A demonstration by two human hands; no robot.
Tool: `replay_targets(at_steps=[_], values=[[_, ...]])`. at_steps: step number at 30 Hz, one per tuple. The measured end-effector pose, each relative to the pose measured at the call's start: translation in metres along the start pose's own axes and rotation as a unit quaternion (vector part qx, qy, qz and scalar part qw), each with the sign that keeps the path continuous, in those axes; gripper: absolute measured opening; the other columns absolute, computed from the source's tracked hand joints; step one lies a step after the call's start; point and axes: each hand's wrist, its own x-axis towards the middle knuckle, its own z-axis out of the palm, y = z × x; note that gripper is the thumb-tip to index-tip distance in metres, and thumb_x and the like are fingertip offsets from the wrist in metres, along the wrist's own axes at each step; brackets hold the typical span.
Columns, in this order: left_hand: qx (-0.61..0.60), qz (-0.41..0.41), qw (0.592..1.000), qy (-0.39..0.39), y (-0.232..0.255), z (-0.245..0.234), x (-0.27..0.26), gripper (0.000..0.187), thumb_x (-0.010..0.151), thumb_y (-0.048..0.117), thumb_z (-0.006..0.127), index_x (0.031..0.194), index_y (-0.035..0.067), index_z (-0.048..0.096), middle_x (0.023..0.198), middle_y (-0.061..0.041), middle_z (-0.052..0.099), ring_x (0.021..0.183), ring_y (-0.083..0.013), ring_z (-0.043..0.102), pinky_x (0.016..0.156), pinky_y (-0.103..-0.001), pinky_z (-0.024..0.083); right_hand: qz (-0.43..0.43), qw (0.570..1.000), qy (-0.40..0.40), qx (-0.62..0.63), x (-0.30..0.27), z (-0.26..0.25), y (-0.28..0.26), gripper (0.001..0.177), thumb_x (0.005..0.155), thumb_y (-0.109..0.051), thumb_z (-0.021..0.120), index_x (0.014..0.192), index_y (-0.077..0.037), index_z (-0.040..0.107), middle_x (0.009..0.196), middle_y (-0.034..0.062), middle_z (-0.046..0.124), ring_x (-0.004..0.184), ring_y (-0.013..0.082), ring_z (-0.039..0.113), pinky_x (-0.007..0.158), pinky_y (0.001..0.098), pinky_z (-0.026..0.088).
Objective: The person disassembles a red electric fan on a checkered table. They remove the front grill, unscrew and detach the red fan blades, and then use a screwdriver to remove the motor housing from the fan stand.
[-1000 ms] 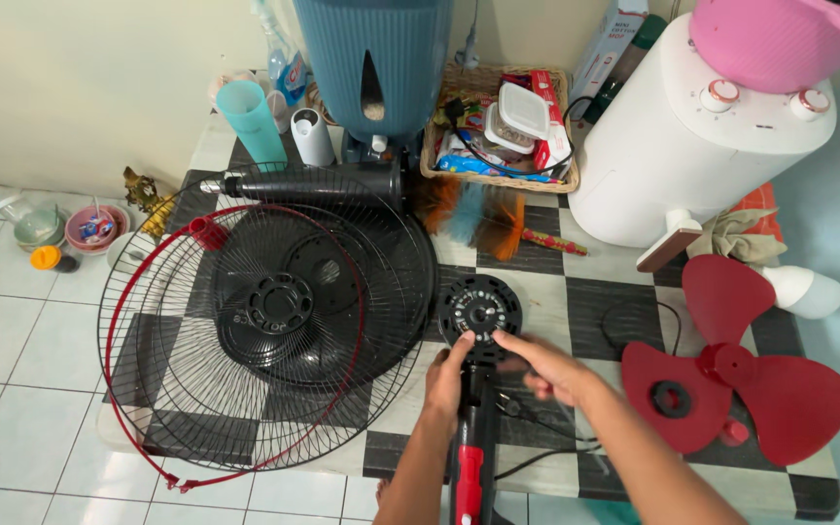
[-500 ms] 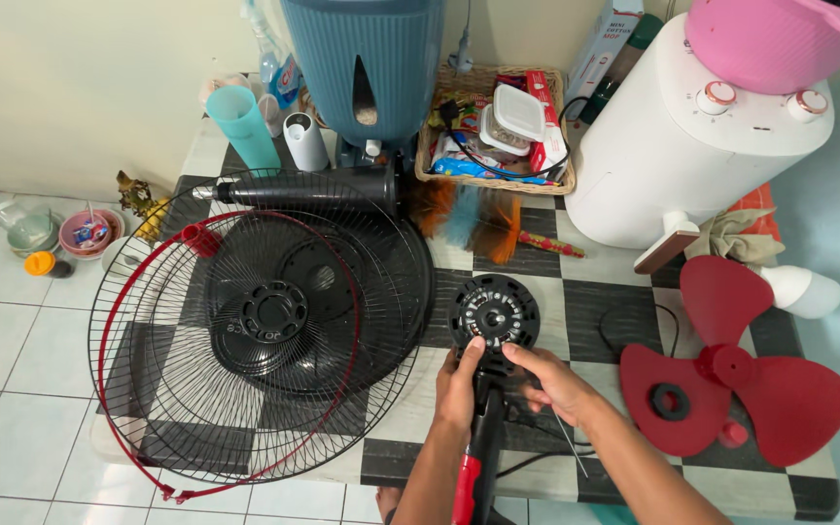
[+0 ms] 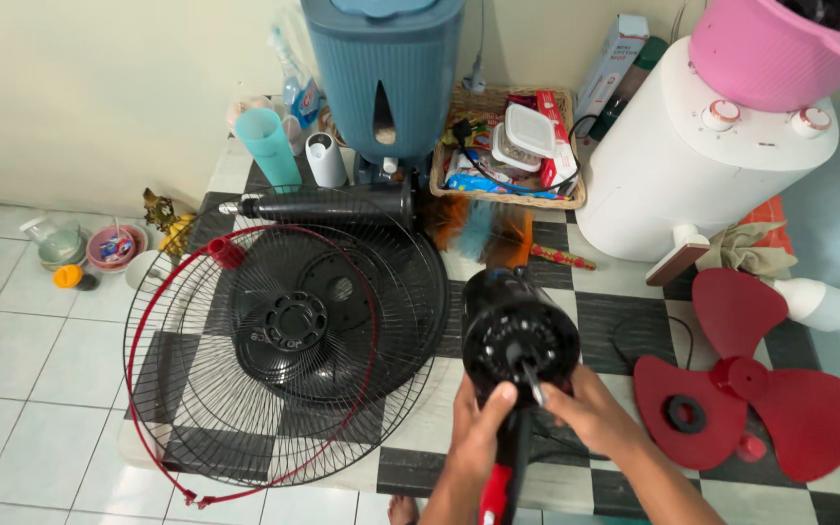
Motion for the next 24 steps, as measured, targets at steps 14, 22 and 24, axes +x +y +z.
replay_targets(at_steps=[14, 22, 24], values=[[-0.262, 0.029, 0.964, -0.024, -0.021, -0.026, 0.004, 0.066, 0.078, 0.031, 0.066, 0.134, -0.001, 0.054, 0.128, -0.017, 0.067, 0.119, -0.0327, 0.065, 0.106, -0.047, 0.05, -0.149, 0.987, 0.05, 0.039, -0.052, 0.028, -0.086, 0.093, 0.084, -0.026, 0.084, 0.156, 0.001, 0.03, 0.13, 0.015, 0.066, 0.081, 0.0105, 0.049, 0.07, 0.0269, 0.042], [-0.311, 0.104, 0.935, -0.136, -0.047, -0.072, 0.054, 0.063, 0.082, 0.026, 0.07, 0.135, -0.006, 0.058, 0.135, -0.019, 0.064, 0.127, -0.0372, 0.059, 0.113, -0.053, 0.044, -0.13, 0.986, 0.103, -0.037, -0.055, 0.002, -0.114, 0.062, 0.089, -0.018, 0.071, 0.144, -0.002, 0.047, 0.114, 0.0091, 0.068, 0.081, 0.0068, 0.052, 0.075, 0.0228, 0.047], [-0.32, 0.105, 0.929, -0.154, -0.046, -0.071, 0.059, 0.06, 0.084, 0.025, 0.07, 0.134, -0.007, 0.06, 0.133, -0.019, 0.064, 0.127, -0.0366, 0.06, 0.113, -0.052, 0.045, -0.13, 0.986, 0.101, -0.034, -0.052, -0.003, -0.119, 0.05, 0.091, -0.017, 0.07, 0.137, 0.001, 0.058, 0.11, 0.0108, 0.073, 0.081, 0.0094, 0.052, 0.074, 0.024, 0.044]])
